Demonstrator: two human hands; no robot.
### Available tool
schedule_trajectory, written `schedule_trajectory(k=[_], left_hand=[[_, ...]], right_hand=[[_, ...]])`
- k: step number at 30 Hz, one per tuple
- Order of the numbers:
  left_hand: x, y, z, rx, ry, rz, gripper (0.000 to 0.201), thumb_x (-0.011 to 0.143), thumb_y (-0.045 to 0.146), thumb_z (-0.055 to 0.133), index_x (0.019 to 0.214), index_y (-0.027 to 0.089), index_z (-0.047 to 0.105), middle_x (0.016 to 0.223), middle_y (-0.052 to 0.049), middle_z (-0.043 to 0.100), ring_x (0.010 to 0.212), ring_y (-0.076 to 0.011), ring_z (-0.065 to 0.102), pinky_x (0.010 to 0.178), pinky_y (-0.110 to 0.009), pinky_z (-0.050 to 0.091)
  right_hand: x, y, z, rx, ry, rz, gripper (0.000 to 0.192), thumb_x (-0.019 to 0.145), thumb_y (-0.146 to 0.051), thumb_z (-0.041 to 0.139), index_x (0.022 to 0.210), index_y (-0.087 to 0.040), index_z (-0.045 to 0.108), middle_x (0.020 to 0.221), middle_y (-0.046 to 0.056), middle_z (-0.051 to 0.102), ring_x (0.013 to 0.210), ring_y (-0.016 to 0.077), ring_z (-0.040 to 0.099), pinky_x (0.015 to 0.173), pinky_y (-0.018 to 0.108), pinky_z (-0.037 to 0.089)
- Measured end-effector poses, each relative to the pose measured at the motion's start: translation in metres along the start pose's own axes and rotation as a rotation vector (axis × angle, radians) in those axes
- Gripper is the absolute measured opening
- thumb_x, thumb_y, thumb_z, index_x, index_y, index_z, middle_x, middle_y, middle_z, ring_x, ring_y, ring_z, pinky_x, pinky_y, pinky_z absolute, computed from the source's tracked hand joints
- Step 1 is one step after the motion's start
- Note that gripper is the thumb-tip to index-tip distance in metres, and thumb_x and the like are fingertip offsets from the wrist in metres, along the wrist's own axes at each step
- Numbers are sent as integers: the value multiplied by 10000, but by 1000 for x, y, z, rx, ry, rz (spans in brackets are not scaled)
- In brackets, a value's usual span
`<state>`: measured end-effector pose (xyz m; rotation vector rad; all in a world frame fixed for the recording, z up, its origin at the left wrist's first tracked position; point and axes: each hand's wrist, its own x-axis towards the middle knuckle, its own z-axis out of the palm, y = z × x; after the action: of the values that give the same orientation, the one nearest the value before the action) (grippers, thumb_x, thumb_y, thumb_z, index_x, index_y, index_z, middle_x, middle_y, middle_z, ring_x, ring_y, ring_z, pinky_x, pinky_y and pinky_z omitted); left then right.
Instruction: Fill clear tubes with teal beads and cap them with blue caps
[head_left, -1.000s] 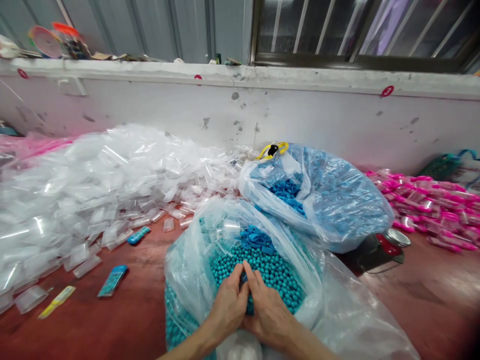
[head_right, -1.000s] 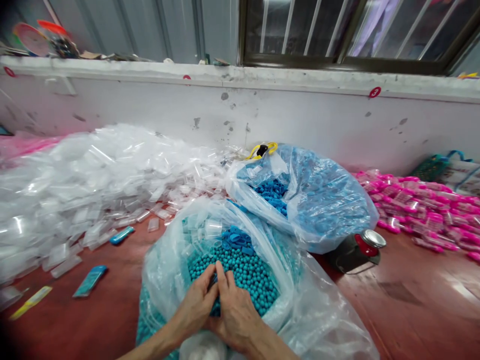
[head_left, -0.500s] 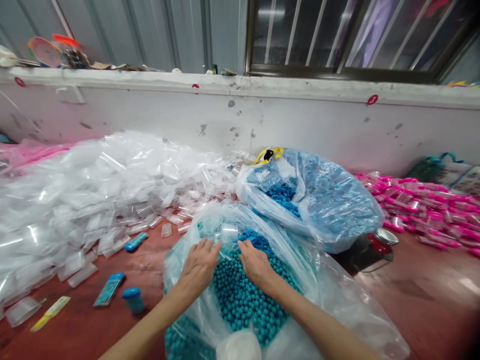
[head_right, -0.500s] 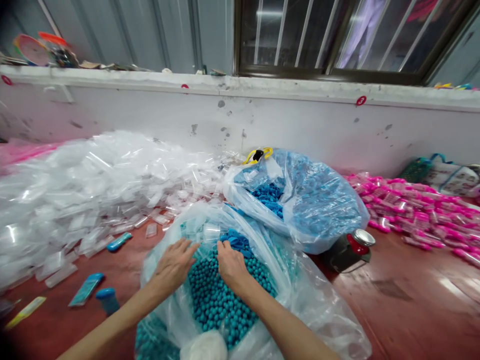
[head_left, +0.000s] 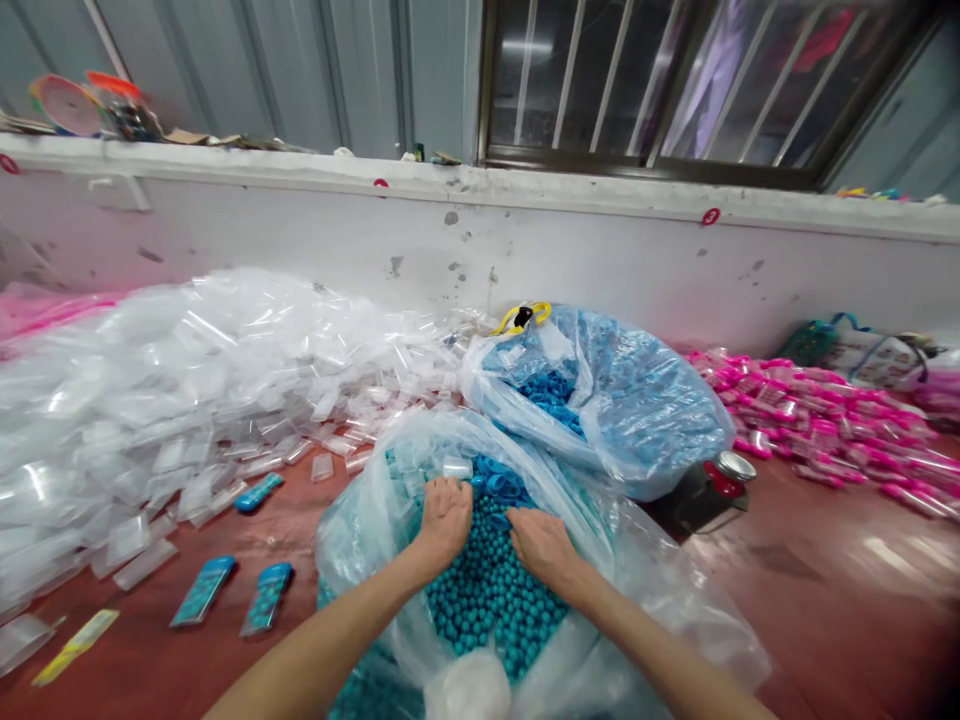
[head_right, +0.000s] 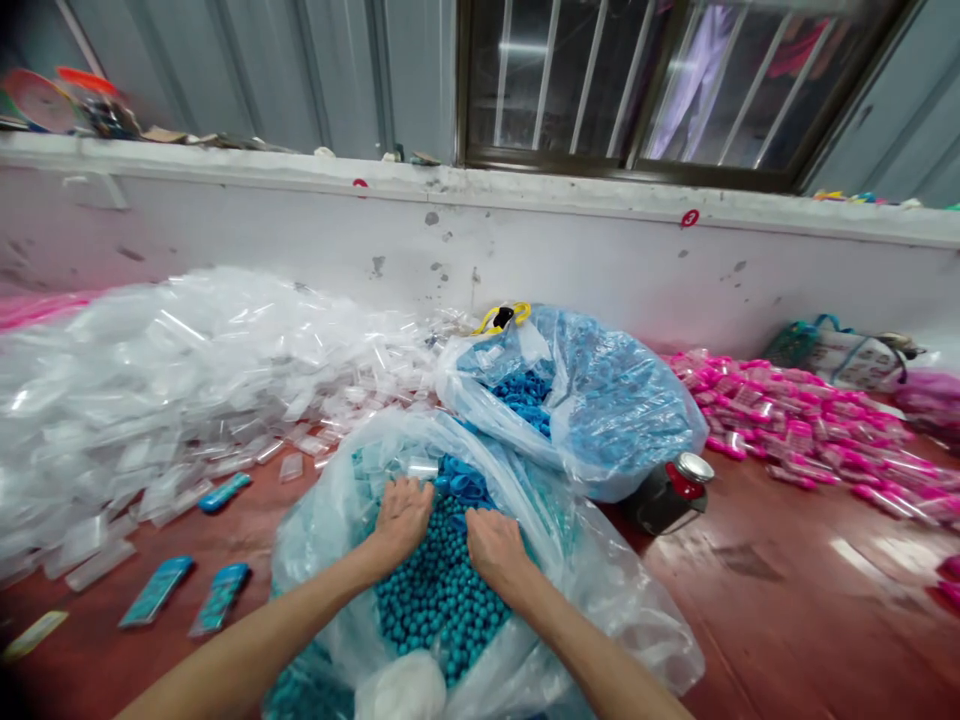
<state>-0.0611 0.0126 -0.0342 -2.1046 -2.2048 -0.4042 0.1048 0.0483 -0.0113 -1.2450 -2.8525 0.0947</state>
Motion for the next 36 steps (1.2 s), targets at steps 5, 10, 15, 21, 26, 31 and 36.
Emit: schedule_trajectory(k=[5,10,15,21,26,31,36], left_hand=[[9,13,-5,139,8,49,296,819,87,312,975,139,559,979,-132,553,983,-270,465,873,-439,323],[8,9,-16,261,-66,178,277,856,158,311,1002,171,546,961,-81,575,1011,-237,460,939,-428,279],[4,16,-13,335,-153,177,318,841,112,297,1056,179,522,963,-69,594,935,-210,516,924,-420,317],[-25,40,-35,275,-157,54,375,812,50,255,1035,152,539,1067,-118,569,1164,-257,392,986,-460,233],[-55,50,-37,-3,-457,-233,207,780,166,379,858,159,571,838,-108,629,839,-243,576,767,-375,403],[-40,55,-4,-183,-425,-313,198,758,123,375,852,138,549,884,-129,609,888,-244,550,801,-376,365],[-14,54,15,-668,-459,-352,124,735,215,441,647,163,512,697,-54,584,781,-205,545,758,-333,377]], right_hand=[[-12,-3,4,2,78,-21,229,837,-81,370,947,-178,547,918,81,595,826,197,550,663,286,393],[-8,-5,14,92,142,-64,238,824,-69,400,1000,-176,520,947,86,590,908,218,527,771,334,383],[-12,7,13,203,149,-17,199,857,-94,340,914,-161,518,838,72,626,762,209,593,616,294,400],[-23,24,5,366,152,28,234,918,-216,278,893,-175,507,827,46,649,782,163,613,640,240,400],[-26,26,1,368,125,80,215,843,-86,345,972,-160,500,833,55,651,805,176,611,669,246,417],[-30,16,3,157,162,203,330,811,-9,273,938,-140,548,894,139,612,829,245,586,696,341,429],[-29,14,15,404,101,182,328,802,-31,312,1006,-118,553,915,148,619,880,247,577,752,355,427]])
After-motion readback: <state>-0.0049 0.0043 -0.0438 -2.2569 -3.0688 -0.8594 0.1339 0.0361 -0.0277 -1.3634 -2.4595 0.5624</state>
